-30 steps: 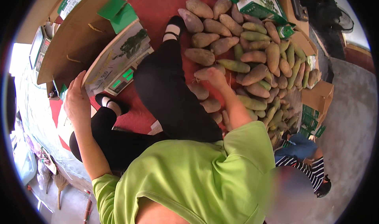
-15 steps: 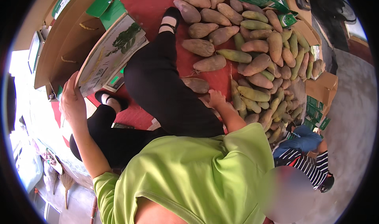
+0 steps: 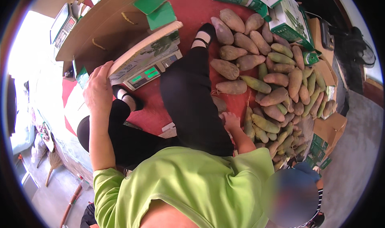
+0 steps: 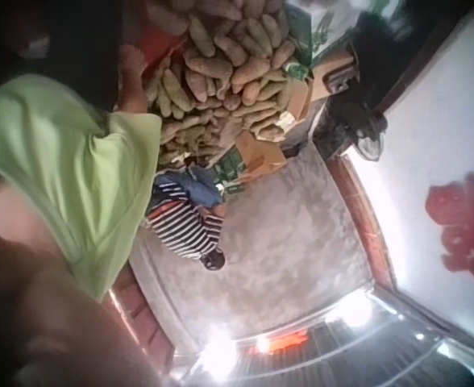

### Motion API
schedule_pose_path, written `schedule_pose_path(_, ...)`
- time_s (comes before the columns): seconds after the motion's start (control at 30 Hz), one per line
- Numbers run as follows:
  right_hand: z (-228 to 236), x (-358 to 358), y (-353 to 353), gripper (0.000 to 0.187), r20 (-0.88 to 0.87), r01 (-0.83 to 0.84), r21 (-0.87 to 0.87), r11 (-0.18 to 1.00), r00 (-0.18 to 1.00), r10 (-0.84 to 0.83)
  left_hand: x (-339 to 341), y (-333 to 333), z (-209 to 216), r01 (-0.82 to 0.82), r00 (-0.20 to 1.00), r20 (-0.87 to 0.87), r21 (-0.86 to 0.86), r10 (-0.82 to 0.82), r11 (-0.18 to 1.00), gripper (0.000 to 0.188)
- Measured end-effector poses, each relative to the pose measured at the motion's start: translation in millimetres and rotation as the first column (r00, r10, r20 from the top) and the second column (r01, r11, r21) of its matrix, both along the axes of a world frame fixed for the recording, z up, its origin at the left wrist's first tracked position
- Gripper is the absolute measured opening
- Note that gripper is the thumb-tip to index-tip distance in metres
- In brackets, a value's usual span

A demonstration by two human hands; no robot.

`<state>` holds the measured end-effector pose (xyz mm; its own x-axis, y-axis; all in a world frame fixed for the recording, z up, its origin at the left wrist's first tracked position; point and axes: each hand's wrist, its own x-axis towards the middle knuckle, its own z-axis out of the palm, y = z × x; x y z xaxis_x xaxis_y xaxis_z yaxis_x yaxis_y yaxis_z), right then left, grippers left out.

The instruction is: Sorting tubers into cardboard boxes and weighing them on a digital scale.

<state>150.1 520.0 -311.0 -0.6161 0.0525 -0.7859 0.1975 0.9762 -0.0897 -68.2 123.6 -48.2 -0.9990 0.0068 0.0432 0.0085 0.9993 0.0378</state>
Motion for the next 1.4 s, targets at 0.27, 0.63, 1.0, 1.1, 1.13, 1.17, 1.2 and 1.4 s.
schedule_pose_path(0.27,61,-86,35,0.072,-0.261,0.341,-0.735,0.586,0.655,-0.709,0,0,4,0.022,1.000,0.001,-0.019,-0.022,1.000,0.033)
schedule_pose_path(0.63,323,-306,-95,0.038,-0.399,-0.359,-0.911,0.204,0.638,-0.659,2,0,2,0.060,0.998,-0.018,-0.028,-0.061,0.998,0.031)
schedule_pose_path(1.0,268,-366,-260,0.060,-0.559,-0.739,-0.031,0.673,0.571,0.601,3,-1,11,0.011,0.995,0.096,-0.013,-0.010,1.000,0.031)
schedule_pose_path(1.1,251,-371,-267,0.053,-0.451,-0.709,-0.029,0.704,0.638,0.624,3,-1,15,0.006,0.989,0.146,-0.003,-0.005,1.000,0.033)
schedule_pose_path(1.13,248,-371,-265,0.049,-0.421,-0.679,-0.015,0.734,0.670,0.612,3,-1,13,0.002,0.993,0.121,0.007,-0.003,1.000,0.034)
schedule_pose_path(1.17,246,-372,-259,0.049,-0.411,-0.671,-0.015,0.741,0.680,0.607,3,-1,12,0.000,0.995,0.095,0.019,-0.001,1.000,0.035)
schedule_pose_path(1.2,245,-376,-253,0.046,-0.417,-0.708,-0.069,0.703,0.660,0.624,1,-1,14,-0.030,0.994,0.106,0.015,0.028,0.999,0.036)
schedule_pose_path(1.4,255,-350,-148,0.034,-0.744,-0.577,-0.590,0.565,0.661,-0.101,2,-1,7,-0.029,0.994,0.101,-0.014,0.030,0.999,0.031)
